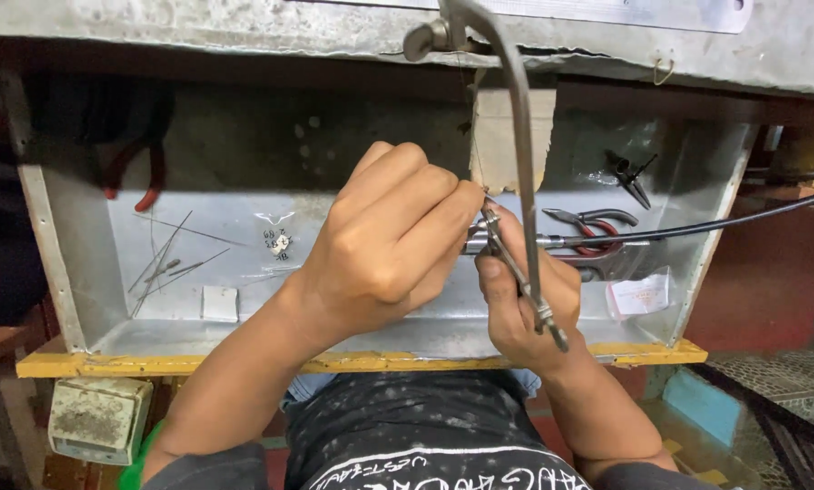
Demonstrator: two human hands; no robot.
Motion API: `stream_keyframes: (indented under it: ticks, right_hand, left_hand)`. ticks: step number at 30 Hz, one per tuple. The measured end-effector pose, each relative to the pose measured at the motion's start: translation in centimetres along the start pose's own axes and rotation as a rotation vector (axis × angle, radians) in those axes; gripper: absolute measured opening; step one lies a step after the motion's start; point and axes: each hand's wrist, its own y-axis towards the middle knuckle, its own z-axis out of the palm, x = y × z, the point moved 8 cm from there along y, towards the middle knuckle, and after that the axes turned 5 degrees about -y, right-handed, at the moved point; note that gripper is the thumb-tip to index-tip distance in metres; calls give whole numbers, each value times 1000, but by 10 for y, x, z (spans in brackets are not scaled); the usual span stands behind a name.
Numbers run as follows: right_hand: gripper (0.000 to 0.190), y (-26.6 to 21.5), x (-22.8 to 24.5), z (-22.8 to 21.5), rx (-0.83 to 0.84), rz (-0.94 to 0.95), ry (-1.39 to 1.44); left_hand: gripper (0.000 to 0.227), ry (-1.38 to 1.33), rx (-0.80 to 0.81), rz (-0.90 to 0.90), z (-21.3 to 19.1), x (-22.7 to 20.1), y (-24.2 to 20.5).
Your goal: Using a jeweler's saw to cut small metal pieces and organizing them with tweezers on a workbench.
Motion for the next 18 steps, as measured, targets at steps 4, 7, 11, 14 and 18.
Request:
stream_keyframes:
  ticks: [4,7,11,14,18]
  right_hand:
    - [29,-17,-4,2,48,-1,-11]
    - [30,-35,-10,-2,65,43,28]
    - [31,-16,2,-4,86,24,18]
    - [29,11,15,-4,54,-31,-93]
    - [31,10,11,-5,40,52,-93]
  left_hand:
    - [15,25,-35,-18,0,2,-3]
    - [18,47,-53,-1,-1,1,-1]
    - [23,58,-35,34,-3,-2,1]
    - [23,29,-16,32,-3,-3,2]
    - [19,27,-27,13,-4,0,1]
